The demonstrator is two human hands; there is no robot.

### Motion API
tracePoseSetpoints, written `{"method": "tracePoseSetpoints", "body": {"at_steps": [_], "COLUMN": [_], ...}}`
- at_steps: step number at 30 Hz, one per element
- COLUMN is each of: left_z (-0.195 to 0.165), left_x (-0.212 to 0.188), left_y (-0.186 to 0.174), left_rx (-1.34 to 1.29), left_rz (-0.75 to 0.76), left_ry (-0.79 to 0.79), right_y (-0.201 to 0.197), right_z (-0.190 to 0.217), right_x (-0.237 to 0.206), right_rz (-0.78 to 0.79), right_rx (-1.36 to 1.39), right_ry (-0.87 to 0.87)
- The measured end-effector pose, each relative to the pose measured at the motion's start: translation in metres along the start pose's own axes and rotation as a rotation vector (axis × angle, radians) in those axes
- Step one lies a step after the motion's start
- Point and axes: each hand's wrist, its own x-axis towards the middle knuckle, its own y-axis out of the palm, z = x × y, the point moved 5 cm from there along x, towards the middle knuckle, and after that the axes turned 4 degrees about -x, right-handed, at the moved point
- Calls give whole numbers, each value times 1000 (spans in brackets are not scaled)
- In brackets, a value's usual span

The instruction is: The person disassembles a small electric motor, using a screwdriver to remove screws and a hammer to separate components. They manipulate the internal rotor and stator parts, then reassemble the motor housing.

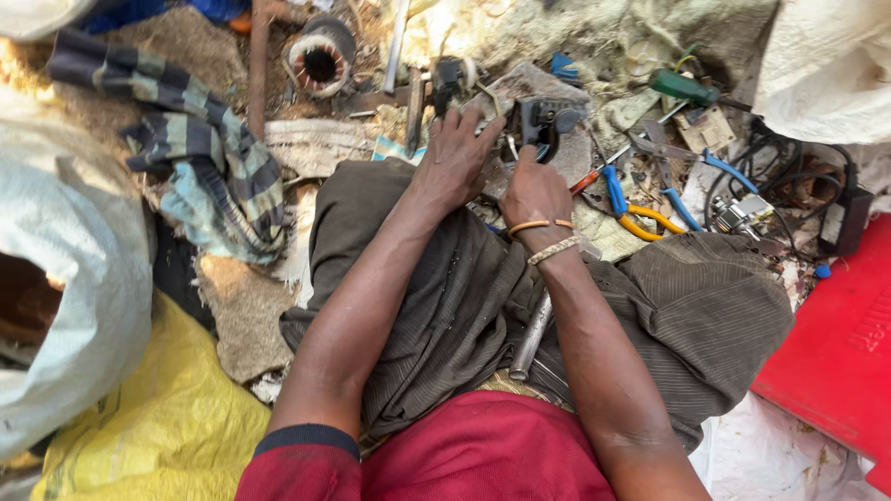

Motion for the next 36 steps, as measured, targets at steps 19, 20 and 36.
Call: {"method": "tracePoseSetpoints", "body": {"at_steps": [19,20,36], "left_z": [23,23,16], "left_x": [15,14,3], "left_y": [15,17,14], "left_rx": [-173,-179,-23], "left_rz": [207,235,84], "left_ry": [-334,-354,-197], "right_y": [43,41,22], "right_z": [-14,-15,-34], "right_x": [10,14,14], "right_rz": [135,70,-162], "right_rx": [113,66,200], "right_ry": [97,51,-35]}}
